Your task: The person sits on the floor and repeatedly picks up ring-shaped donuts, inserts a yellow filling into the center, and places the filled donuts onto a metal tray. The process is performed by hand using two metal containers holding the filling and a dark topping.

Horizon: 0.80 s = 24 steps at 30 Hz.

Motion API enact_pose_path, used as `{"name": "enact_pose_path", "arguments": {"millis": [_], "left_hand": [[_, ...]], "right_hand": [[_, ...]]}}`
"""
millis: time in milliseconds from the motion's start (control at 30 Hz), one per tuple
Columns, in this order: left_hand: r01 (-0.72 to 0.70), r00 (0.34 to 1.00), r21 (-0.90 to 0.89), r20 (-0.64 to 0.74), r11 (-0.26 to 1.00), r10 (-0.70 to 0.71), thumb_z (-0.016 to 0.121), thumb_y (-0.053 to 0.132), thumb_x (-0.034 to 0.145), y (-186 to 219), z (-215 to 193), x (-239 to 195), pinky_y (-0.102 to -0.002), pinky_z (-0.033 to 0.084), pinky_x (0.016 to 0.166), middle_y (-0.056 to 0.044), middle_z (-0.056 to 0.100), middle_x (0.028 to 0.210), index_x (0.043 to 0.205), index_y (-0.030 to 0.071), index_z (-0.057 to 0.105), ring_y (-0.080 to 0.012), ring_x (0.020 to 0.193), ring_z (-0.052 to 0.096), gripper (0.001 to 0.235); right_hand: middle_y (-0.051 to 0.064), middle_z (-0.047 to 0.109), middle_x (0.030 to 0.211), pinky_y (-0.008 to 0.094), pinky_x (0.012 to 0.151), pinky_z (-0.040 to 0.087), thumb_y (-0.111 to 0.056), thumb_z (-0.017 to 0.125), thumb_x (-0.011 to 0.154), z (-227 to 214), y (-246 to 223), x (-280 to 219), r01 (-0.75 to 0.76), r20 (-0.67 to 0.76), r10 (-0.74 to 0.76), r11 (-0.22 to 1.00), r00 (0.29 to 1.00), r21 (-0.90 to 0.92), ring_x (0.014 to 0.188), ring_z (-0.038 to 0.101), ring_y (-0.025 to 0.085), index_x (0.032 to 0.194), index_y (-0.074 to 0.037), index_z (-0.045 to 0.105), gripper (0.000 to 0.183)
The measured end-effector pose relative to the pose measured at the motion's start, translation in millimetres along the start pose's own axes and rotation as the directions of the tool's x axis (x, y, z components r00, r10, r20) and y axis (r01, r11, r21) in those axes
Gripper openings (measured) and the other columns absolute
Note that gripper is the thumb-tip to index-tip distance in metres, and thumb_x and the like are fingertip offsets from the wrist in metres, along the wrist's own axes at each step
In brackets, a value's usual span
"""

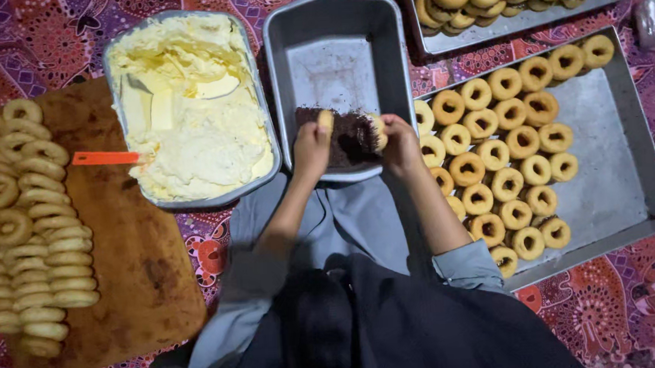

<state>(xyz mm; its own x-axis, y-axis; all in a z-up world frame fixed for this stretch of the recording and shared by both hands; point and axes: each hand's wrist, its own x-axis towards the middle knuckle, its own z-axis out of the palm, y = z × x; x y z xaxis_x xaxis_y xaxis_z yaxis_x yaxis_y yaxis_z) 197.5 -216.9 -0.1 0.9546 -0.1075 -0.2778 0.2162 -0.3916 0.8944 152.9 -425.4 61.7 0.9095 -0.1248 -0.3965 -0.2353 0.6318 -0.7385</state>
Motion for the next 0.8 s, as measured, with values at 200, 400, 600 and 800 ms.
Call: {"name": "enact_pose_path", "arguments": {"millis": [200,400,600,800], "left_hand": [[0.297,0.955,-0.937,0.287,0.184,-0.078,0.039,0.022,0.114,-20,14,-25,-0.042,0.05,0.088,-0.013,0.063,0.129,0.139,0.004,0.055,-0.0275,0.113,0.062,0.035],[0.35,0.937,-0.919,0.347,0.18,-0.05,0.041,0.019,0.104,26,11,-26,-0.05,0.049,0.106,-0.014,0.061,0.136,0.139,0.005,0.051,-0.0293,0.124,0.061,0.039],[-0.088,0.996,0.047,-0.011,0.995,0.089,0.071,0.028,0.093,82,7,-49,-0.056,0.042,0.111,-0.036,0.03,0.149,0.135,0.006,0.059,-0.0508,0.136,0.039,0.05],[-0.357,0.907,0.103,-0.198,0.928,0.371,0.071,0.007,0.093,63,-33,-101,-0.035,0.064,0.095,-0.031,0.018,0.16,0.137,0.004,0.059,-0.045,0.143,0.041,0.045]], "right_hand": [[0.013,0.067,0.114,0.036,0.097,0.053,-0.01,0.069,0.087,71,-12,-40,0.634,0.423,-0.589,0.205,0.688,-0.746,0.107,0.066,0.027,0.114,-0.005,0.066,0.028],[0.008,0.064,0.116,0.039,0.077,0.043,-0.014,0.074,0.088,95,-41,-49,0.283,0.008,-0.376,0.684,0.927,-0.673,0.093,0.057,0.025,0.133,-0.016,0.054,0.049],[0.007,0.068,0.119,0.04,0.089,0.057,-0.017,0.067,0.092,-37,-33,-47,0.049,-0.077,-0.044,0.996,0.996,0.068,0.106,0.068,0.022,0.132,-0.008,0.058,0.042],[0.002,0.07,0.101,0.038,0.067,0.053,-0.031,0.067,0.09,-274,-101,-135,0.249,-0.563,-0.175,0.967,0.808,0.056,0.091,0.066,0.022,0.105,-0.015,0.07,0.022]]}}
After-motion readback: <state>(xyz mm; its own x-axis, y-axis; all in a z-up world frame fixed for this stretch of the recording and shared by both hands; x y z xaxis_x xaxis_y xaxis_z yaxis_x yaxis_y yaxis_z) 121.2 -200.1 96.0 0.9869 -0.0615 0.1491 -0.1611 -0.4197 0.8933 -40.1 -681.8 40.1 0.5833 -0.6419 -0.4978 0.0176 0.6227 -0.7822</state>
